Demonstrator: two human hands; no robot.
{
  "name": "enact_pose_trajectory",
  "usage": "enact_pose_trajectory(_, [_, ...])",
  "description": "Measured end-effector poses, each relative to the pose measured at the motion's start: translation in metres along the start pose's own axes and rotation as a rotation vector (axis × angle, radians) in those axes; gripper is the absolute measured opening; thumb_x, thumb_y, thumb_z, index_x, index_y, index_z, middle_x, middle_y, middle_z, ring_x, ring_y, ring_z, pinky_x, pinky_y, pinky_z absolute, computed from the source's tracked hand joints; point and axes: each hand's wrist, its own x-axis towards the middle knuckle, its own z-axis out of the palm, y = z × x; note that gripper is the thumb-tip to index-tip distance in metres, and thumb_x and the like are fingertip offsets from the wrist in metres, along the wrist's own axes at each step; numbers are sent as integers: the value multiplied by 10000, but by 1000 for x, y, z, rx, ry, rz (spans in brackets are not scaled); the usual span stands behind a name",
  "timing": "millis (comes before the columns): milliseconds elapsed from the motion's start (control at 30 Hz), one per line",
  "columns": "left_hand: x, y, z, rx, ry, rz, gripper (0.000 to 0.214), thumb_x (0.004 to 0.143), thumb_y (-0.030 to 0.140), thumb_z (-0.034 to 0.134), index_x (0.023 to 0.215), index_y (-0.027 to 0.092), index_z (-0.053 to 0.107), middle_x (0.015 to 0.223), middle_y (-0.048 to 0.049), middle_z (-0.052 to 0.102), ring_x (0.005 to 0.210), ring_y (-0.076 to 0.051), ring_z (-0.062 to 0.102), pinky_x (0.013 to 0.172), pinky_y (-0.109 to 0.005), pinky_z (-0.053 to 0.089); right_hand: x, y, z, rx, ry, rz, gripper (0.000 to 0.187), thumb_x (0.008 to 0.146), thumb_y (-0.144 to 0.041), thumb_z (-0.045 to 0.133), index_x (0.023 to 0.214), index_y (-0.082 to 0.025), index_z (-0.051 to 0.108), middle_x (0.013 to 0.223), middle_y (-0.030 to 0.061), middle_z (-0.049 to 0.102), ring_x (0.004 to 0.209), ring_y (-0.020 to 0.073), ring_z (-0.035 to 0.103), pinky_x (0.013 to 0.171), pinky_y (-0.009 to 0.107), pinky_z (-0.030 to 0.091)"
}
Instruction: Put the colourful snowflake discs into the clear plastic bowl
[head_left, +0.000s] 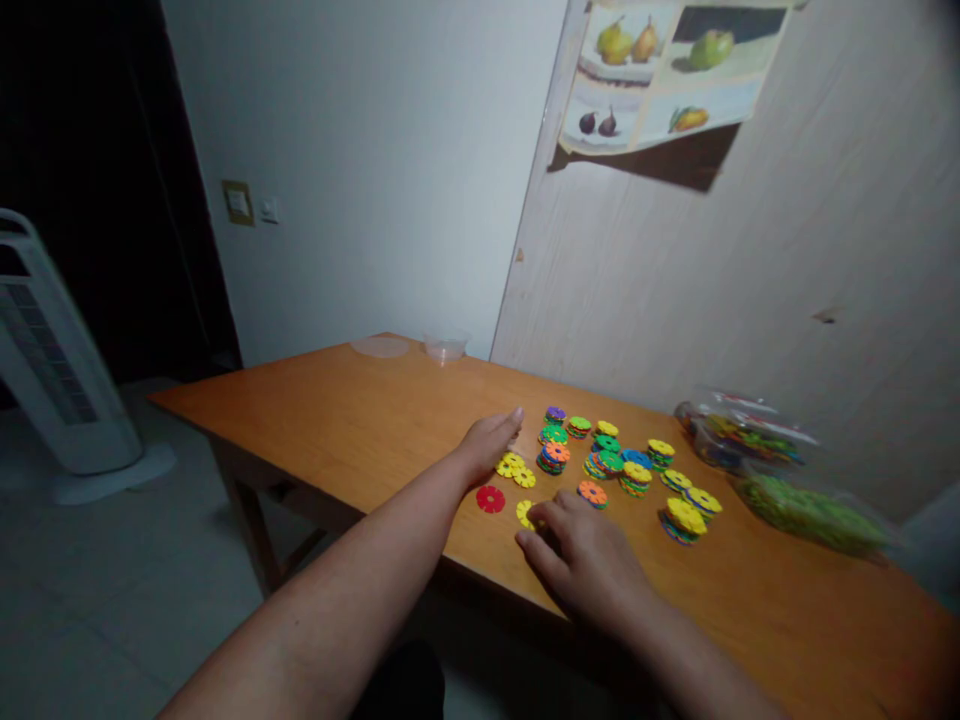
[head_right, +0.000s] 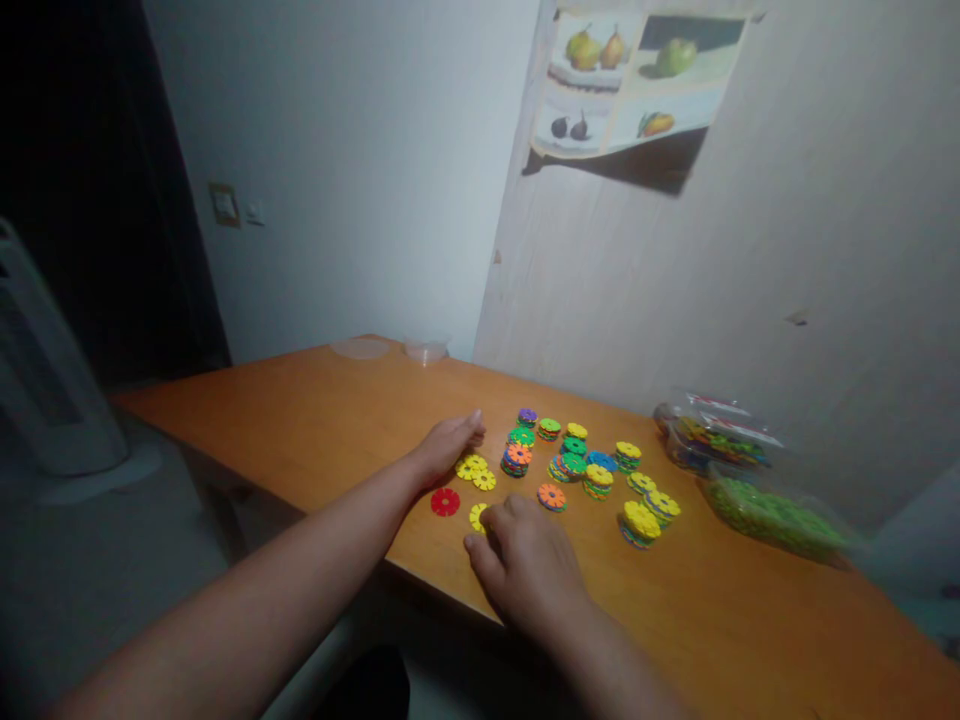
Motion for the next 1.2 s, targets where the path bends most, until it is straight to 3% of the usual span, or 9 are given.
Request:
enact_pose_trajectory(133, [2,-2,1,5,15,35,714,752,791,402,893,130,635,886,-87,648,856,-224,571,766,-345,432,-35,1,-6,52,-31,-61,282,853,-504,580,905,-227,606,936,53,580,872,217,534,718,320,386])
enact_pose_trajectory(400, [6,-7,-1,12,6,53,694,754,784,423,877,138,646,893,-94,660,873,-233,585,793,-354,439,-66,3,-7,84,-51,-119,50,895,-252,527,896,-221,565,946,50,576,877,202,543,708,317,409])
enact_pose_trajectory(533, [9,-11,-3,17,-4,54,685,775,762,429,919,131,654,938,-102,667,903,-233,593,823,-360,447,-61,16,-15,96,66,-111,135,932,-275,476,874,-225,587,869,36,588,803,176,555,676,299,390])
enact_pose_trajectory(700, [10,-12,-4,9,-8,35,705,764,768,443,950,124,662,950,-106,672,896,-230,596,822,-357,449,-33,46,-22,30,327,56,196,922,-333,481,838,-218,615,763,31,608,715,178,548,634,294,354])
enact_pose_trajectory(833, [9,-9,-4,4,-11,51,689,768,758,453,923,120,662,929,-104,669,876,-222,596,805,-349,449,-8,67,-17,-115,448,160,196,915,-325,482,836,-216,625,773,37,629,723,185,553,618,289,326])
enact_pose_trajectory(967, [7,-7,-4,-29,-24,62,690,753,769,459,885,120,652,878,-89,656,819,-206,591,753,-335,448,6,79,-9,-252,395,112,175,900,-283,489,805,-211,617,777,42,635,770,196,567,634,291,319])
enact_pose_trajectory(1100, [5,-4,-3,-44,-18,59,696,733,780,469,876,124,650,843,-77,647,799,-206,583,733,-332,443,2,77,-8,-243,296,85,179,888,-295,492,830,-212,639,830,55,648,806,199,586,647,285,344])
enact_pose_trajectory(1200, [4,-3,-2,-46,-20,43,691,737,773,474,898,124,651,869,-83,654,829,-215,588,750,-334,446,-7,77,-15,-178,351,176,204,881,-302,474,887,-230,665,851,51,665,815,203,596,649,286,366])
